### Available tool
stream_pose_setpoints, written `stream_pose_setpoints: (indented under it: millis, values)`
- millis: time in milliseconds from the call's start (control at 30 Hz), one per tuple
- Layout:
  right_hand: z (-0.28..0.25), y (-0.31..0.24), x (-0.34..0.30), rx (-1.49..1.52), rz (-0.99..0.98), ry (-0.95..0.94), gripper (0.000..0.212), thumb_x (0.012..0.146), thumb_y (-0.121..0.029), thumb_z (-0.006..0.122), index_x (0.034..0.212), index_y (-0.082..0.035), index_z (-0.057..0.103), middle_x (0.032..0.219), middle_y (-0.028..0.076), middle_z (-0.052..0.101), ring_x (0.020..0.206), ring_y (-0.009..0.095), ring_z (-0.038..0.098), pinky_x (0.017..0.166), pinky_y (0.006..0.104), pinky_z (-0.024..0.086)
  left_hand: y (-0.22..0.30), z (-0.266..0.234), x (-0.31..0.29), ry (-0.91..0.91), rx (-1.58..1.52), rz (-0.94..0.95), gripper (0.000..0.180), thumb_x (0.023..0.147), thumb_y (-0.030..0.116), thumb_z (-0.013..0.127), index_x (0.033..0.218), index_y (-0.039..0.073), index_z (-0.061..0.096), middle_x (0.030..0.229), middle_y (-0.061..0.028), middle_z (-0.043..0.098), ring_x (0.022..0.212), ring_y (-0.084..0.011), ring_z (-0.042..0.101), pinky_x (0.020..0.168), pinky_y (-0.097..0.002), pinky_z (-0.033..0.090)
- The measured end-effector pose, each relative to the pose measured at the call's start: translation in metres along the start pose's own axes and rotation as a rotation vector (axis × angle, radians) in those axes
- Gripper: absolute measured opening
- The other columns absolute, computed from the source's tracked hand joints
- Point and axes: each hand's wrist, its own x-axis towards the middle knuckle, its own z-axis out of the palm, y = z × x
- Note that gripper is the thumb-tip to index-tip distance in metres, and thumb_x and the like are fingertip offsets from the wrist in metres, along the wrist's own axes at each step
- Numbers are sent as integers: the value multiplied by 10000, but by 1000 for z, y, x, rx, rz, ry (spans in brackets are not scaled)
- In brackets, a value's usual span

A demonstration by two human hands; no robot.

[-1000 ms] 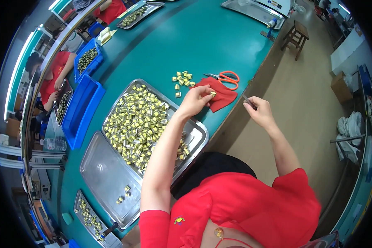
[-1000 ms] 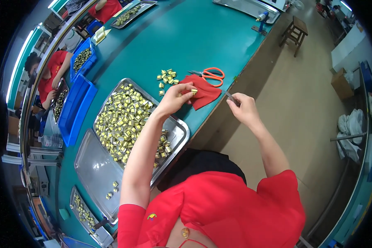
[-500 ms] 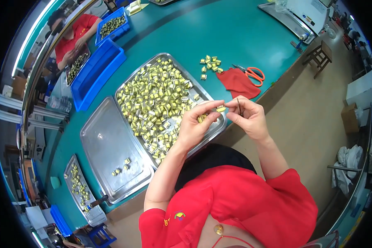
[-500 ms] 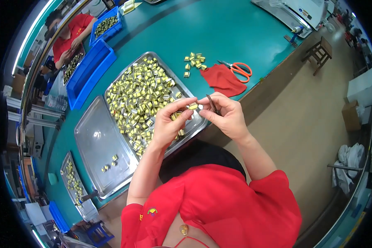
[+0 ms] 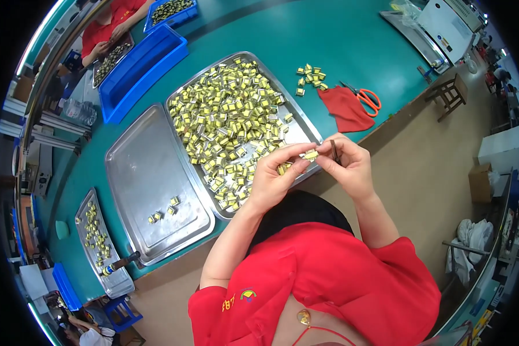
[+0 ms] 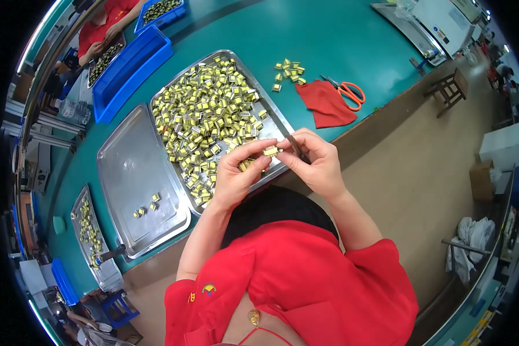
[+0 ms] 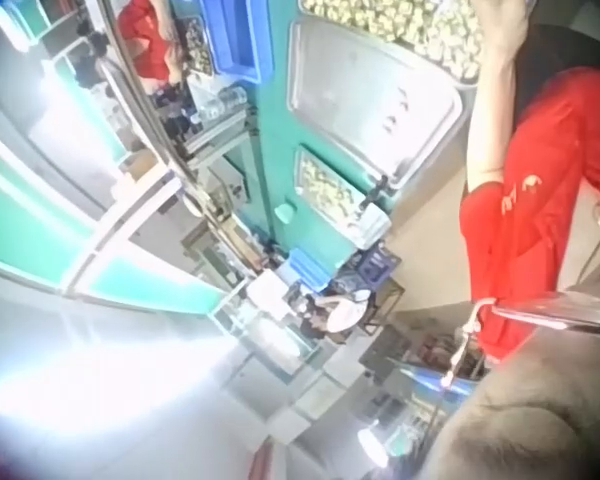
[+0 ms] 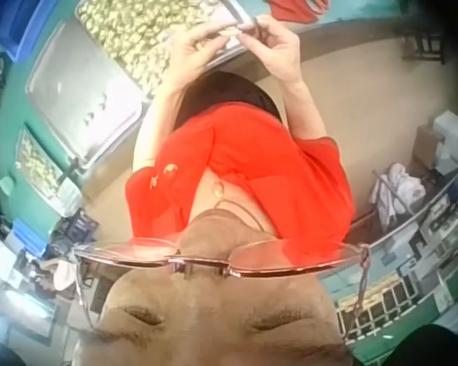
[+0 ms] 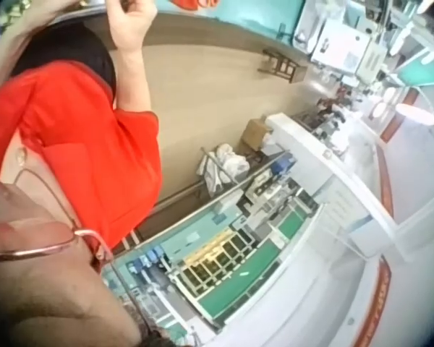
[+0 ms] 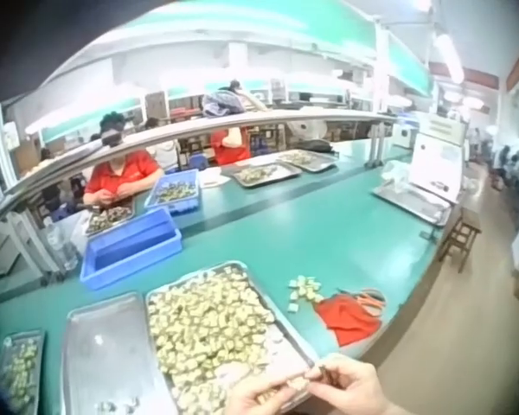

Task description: The person assembles electronic components by hand at a factory workstation, taking component parts from a plastic bin and placing them into a metal tray.

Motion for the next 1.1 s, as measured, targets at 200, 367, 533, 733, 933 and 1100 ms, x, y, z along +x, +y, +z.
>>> stream_pose_setpoints:
  millis: [200,367,533,733,933,1100]
  values:
    - [8,-22,-3,-372,-19,71,181,835,-53,653,1004,0,611,798,-2,522,648,49,446,558,176,343,-4,2,-9,157,-104,19,287,787,-56,631,1057,11,563,1059,-86,645,710,-39,493,662,-185,437]
    - [11,-19,-5,-580,-198,30,193,824,-74,668,995,-7,609,753,10,502,610,56,433,512,186,322,-5,4,-10,203,-131,44,335,771,-85,624,1088,11,569,1061,-79,645,728,-45,500,686,-190,440]
    - [13,-13,-6,-524,-148,46,175,804,-49,679,961,-6,613,693,1,485,572,55,424,488,194,313,-2,2,-11,178,49,71,302,788,-59,628,1081,13,606,1032,-38,646,712,-43,531,697,-197,446]
    - [11,-7,-1,-560,-76,101,95,779,-18,679,840,10,612,641,2,478,545,62,421,483,208,319,-6,-1,-13,207,65,84,284,772,-42,654,1044,34,627,979,-17,645,700,-42,534,683,-192,434]
    - [-6,24,26,-768,-39,-45,175,732,-29,702,867,15,599,735,78,550,606,140,518,518,260,400,-2,-12,-22,414,111,49,233,749,-42,675,963,19,607,971,-34,633,714,-60,573,697,-207,449]
    - [11,31,41,-879,44,-242,238,726,-34,682,950,-8,606,891,113,594,783,263,607,638,338,479,-7,-21,-26,448,129,40,273,730,-60,687,970,19,586,989,-49,637,708,-56,541,681,-201,442]
